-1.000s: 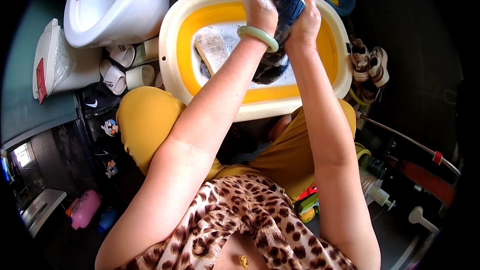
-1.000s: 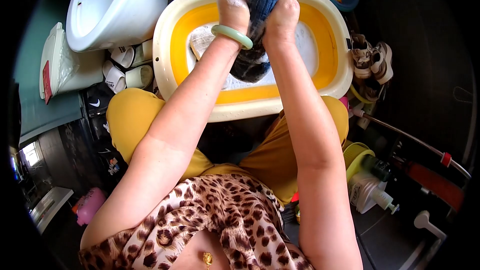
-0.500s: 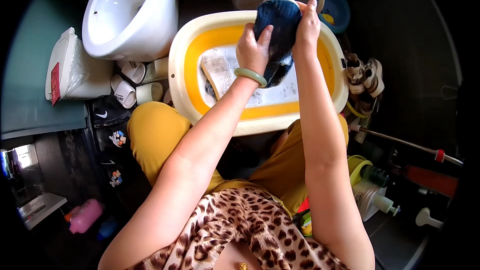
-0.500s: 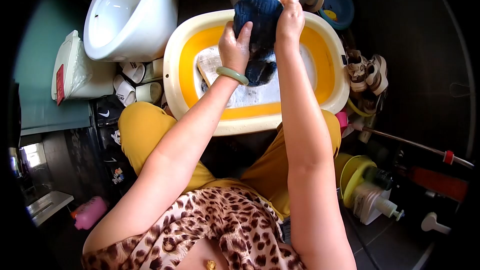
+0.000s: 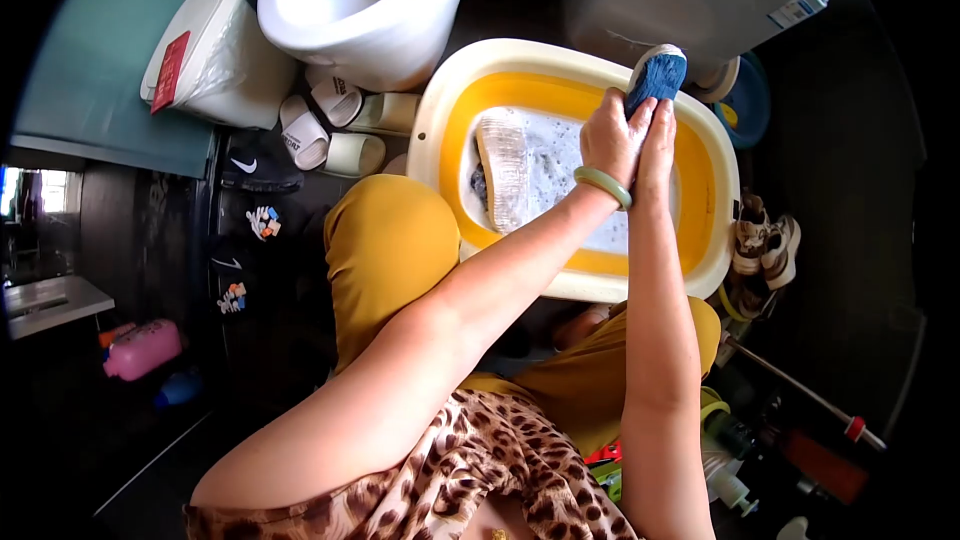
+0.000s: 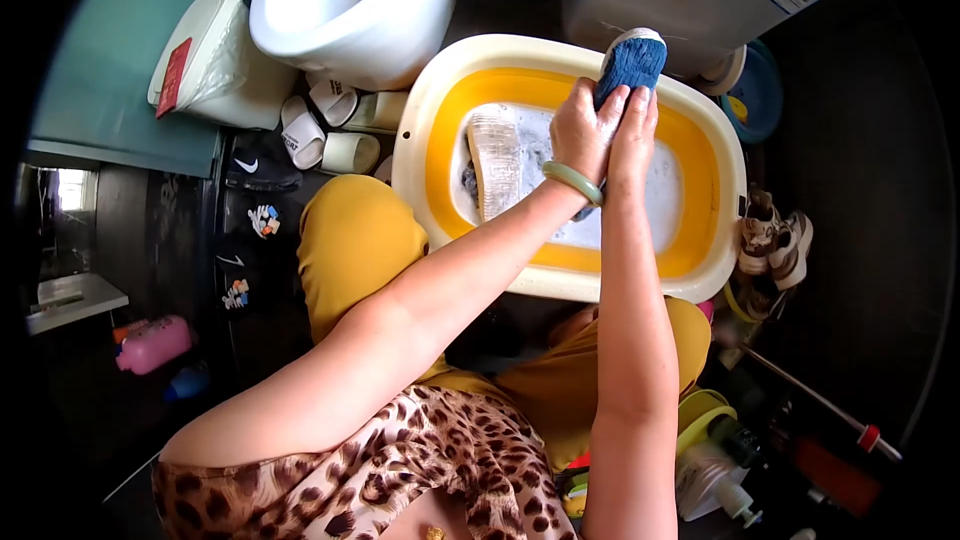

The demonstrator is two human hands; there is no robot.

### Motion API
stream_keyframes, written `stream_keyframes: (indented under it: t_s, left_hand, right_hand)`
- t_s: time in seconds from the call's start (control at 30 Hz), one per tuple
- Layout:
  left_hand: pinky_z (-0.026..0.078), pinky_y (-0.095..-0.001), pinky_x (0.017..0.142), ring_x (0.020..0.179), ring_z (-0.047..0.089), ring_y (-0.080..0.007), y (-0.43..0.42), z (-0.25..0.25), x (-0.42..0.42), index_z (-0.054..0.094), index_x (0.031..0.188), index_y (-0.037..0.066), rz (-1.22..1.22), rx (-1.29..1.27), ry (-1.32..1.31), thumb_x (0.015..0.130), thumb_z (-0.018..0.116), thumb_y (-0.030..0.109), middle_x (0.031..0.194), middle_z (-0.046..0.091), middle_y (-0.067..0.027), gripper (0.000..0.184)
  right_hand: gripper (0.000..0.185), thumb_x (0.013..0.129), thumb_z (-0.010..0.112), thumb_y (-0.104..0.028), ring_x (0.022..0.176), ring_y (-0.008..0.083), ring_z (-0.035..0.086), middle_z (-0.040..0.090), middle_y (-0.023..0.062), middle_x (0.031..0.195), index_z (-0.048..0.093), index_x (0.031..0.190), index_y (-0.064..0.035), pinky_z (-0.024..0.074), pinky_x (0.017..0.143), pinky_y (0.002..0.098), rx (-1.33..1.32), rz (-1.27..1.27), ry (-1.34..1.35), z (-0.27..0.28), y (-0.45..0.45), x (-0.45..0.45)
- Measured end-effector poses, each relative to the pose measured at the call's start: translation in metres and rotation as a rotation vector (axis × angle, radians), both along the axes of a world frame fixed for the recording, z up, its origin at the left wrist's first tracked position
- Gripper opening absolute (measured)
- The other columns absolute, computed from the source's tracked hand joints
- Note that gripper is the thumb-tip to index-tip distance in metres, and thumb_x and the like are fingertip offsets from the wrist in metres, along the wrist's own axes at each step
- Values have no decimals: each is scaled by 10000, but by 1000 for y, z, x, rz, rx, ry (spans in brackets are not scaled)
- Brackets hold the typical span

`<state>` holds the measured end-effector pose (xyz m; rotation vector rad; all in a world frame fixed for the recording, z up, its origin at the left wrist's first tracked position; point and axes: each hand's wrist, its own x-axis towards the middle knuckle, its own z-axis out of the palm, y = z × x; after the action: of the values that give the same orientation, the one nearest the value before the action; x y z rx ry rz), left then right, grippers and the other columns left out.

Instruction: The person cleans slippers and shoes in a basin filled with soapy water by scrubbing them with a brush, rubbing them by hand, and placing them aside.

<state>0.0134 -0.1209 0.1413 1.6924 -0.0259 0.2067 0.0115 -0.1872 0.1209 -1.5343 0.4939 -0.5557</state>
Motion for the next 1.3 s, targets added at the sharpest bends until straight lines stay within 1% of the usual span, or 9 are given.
stream_keyframes:
  t_s: [0.1,0.27,0.37,0.57,0.73,0.9,1.17,1.23,1.3]
  left_hand:
    - [489,-422,653,690,610,-376,-4,-2,5,546,805,11,18,-7,-30,843,607,349,749,626,-204,345]
    - [495,-422,649,692,614,-379,-9,-3,11,543,807,15,7,-1,-58,839,624,326,747,628,-207,323]
    - [506,-408,647,694,622,-369,-11,-2,13,546,815,19,-13,-27,-68,844,624,318,758,636,-205,311]
    - [508,-402,643,694,629,-356,-15,-4,17,582,844,1,-90,-142,-86,856,612,292,768,640,-207,293]
    - [507,-398,634,685,634,-352,-27,-14,22,586,852,-24,-152,-203,-28,865,592,290,762,639,-218,314]
    - [517,-395,676,733,640,-353,-26,-7,23,585,882,-19,-285,-137,66,882,574,296,807,644,-226,315]
    - [541,-371,699,760,655,-322,-19,4,23,581,914,0,-310,58,0,918,504,371,827,655,-207,379]
    - [513,-406,708,746,637,-359,-24,4,27,564,861,-2,-254,77,15,899,537,332,794,644,-220,337]
    - [528,-385,698,751,648,-331,-18,6,27,579,885,1,-286,77,22,912,510,362,811,652,-206,369]
  right_hand:
    - [436,942,427,-440,810,129,524,574,54,913,550,1057,-38,451,750,275,220,6,-15,-1,1,3]
    - [510,903,438,-548,768,158,559,599,60,858,589,994,-69,468,717,290,386,-54,118,13,2,6]
    - [532,887,448,-570,782,178,584,616,68,855,601,996,-73,480,726,299,431,-76,131,22,4,8]
    - [563,887,403,-599,902,204,565,585,73,990,527,1138,-110,461,832,321,578,36,50,13,-11,10]
    - [562,885,411,-598,901,217,572,598,75,981,539,1130,-109,465,837,339,608,68,48,8,-24,7]
    - [566,884,405,-603,902,213,569,591,74,990,530,1143,-116,462,842,332,604,67,16,13,-21,5]
    - [572,884,396,-611,905,206,564,579,73,1005,515,1165,-127,457,851,319,632,70,-99,17,-18,0]
    - [574,884,394,-614,905,205,562,576,72,1009,512,1170,-130,455,853,316,675,101,-154,13,-21,2]
    - [580,882,393,-617,909,204,561,575,73,1014,509,1174,-129,454,857,316,763,177,-207,-10,-43,15]
